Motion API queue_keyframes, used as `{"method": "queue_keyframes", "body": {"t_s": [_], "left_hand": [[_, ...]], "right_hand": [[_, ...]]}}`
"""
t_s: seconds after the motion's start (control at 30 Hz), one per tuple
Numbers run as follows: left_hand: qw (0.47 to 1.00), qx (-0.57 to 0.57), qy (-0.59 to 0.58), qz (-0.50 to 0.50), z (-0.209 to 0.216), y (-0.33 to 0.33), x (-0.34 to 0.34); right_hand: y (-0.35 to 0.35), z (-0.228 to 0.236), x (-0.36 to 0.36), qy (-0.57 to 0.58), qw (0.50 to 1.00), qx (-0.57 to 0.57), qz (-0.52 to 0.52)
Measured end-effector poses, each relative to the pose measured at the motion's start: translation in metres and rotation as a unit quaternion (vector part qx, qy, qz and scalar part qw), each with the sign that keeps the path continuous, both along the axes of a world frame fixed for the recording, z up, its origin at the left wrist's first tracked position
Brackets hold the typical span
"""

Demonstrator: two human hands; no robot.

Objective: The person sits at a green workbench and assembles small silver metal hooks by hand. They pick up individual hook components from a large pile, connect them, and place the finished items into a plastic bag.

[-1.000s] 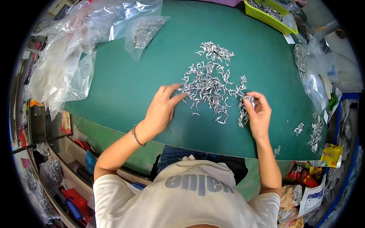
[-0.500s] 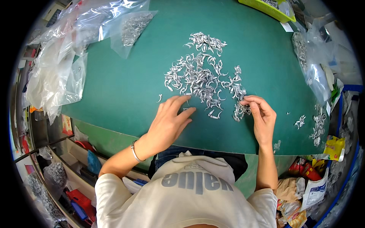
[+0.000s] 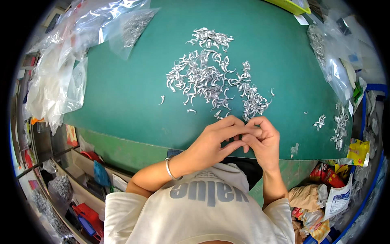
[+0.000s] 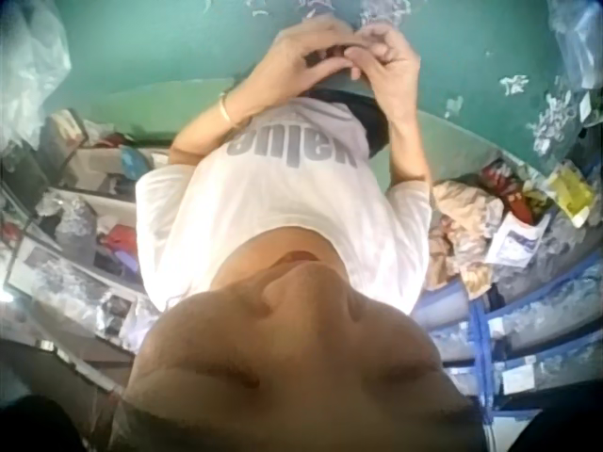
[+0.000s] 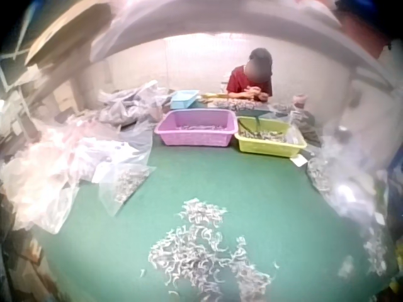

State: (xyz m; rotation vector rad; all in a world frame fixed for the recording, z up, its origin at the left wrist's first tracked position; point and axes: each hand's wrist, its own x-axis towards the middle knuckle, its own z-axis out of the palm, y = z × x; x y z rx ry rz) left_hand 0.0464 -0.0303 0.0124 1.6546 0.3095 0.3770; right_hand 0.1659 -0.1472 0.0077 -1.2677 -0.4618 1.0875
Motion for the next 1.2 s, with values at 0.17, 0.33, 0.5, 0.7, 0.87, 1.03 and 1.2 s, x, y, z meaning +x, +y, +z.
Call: {"method": "queue_keyframes", "body": {"t_s": [0.17,0.33,0.5,0.7,0.87,1.03,1.2], "left_hand": [[1.0,-0.026,0.004,-0.011,-0.007,0.001,-0.003],[0.955,-0.291,-0.053,0.036,-0.009,-0.004,0.0],[0.962,-0.27,-0.042,0.029,-0.002,-0.005,-0.005],[0.946,-0.317,-0.042,0.049,0.005,-0.007,-0.008],[0.939,-0.343,-0.003,0.034,0.009,-0.003,-0.013],[0.934,-0.356,-0.013,0.019,0.007,-0.002,-0.014],[0.931,-0.364,-0.027,0.01,0.009,-0.002,-0.014]], "right_hand": [[-0.008,-0.007,0.002,0.006,0.998,0.047,0.039],[-0.011,0.003,-0.004,-0.136,0.99,0.041,-0.015],[-0.011,0.003,-0.01,-0.162,0.983,0.069,-0.055],[-0.007,0.008,-0.013,-0.266,0.959,0.079,-0.059],[-0.007,0.014,-0.014,-0.325,0.94,0.083,-0.07],[-0.009,0.013,-0.017,-0.28,0.954,0.081,-0.075],[-0.008,0.017,-0.017,-0.386,0.913,0.102,-0.078]]}}
